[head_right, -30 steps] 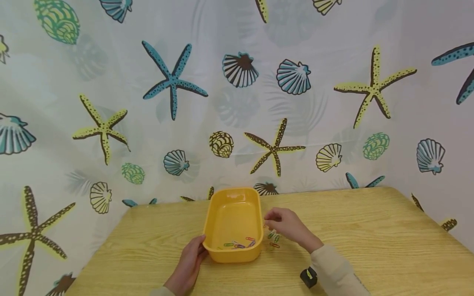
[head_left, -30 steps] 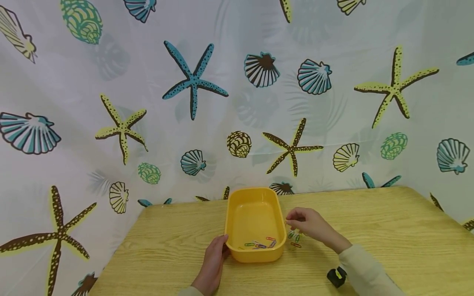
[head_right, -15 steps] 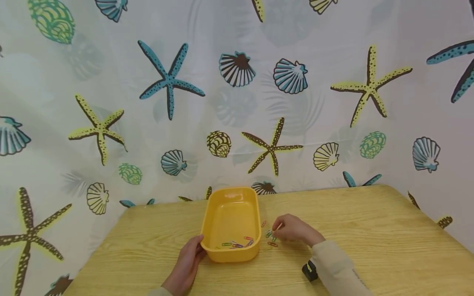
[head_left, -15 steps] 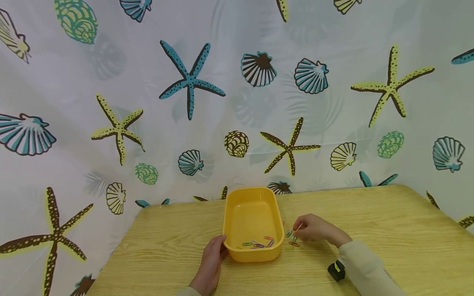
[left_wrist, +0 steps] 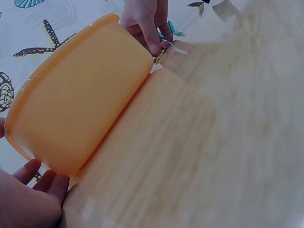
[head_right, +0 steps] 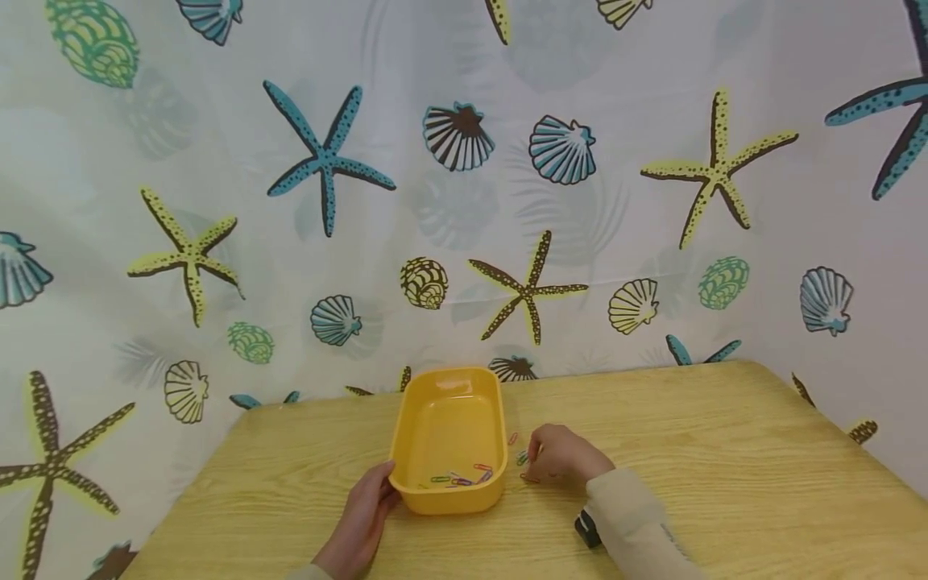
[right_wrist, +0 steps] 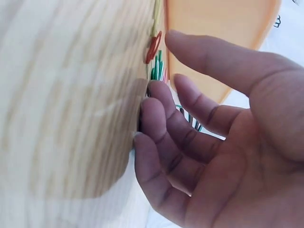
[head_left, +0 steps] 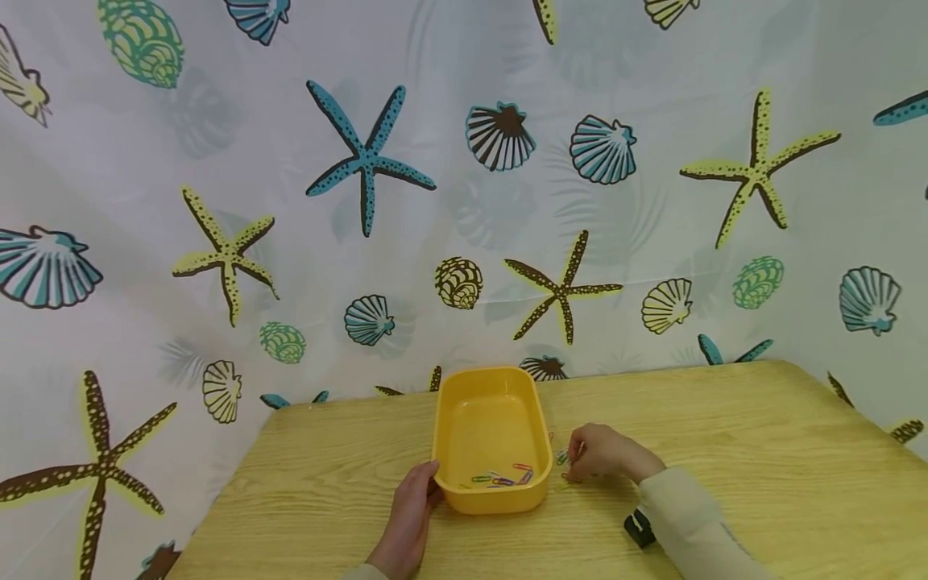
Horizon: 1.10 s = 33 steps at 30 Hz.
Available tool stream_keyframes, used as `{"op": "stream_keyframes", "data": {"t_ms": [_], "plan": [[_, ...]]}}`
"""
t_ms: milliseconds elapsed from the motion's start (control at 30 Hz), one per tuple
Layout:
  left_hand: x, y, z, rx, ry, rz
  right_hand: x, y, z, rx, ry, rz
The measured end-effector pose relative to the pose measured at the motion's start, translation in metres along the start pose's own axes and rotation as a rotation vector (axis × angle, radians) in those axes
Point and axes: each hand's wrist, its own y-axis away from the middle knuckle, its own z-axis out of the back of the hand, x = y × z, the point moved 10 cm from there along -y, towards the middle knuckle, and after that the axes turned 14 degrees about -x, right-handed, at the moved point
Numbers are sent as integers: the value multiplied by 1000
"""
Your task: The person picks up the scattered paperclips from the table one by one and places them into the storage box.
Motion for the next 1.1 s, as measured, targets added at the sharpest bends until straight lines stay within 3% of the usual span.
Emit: {"op": "stream_keyframes", "data": {"t_ms": [200, 500, 833, 1100], "plan": [[0, 0, 2, -8, 6, -2, 6, -1, -1, -4, 15, 47], [1, -1, 1, 0, 8, -1, 5, 2, 0, 7, 21, 35], [0, 0, 0, 0, 5, -7, 8, 4, 2, 61, 16, 137], [0, -1, 0, 7, 11, -1, 3, 0, 1, 85, -22, 98]]}}
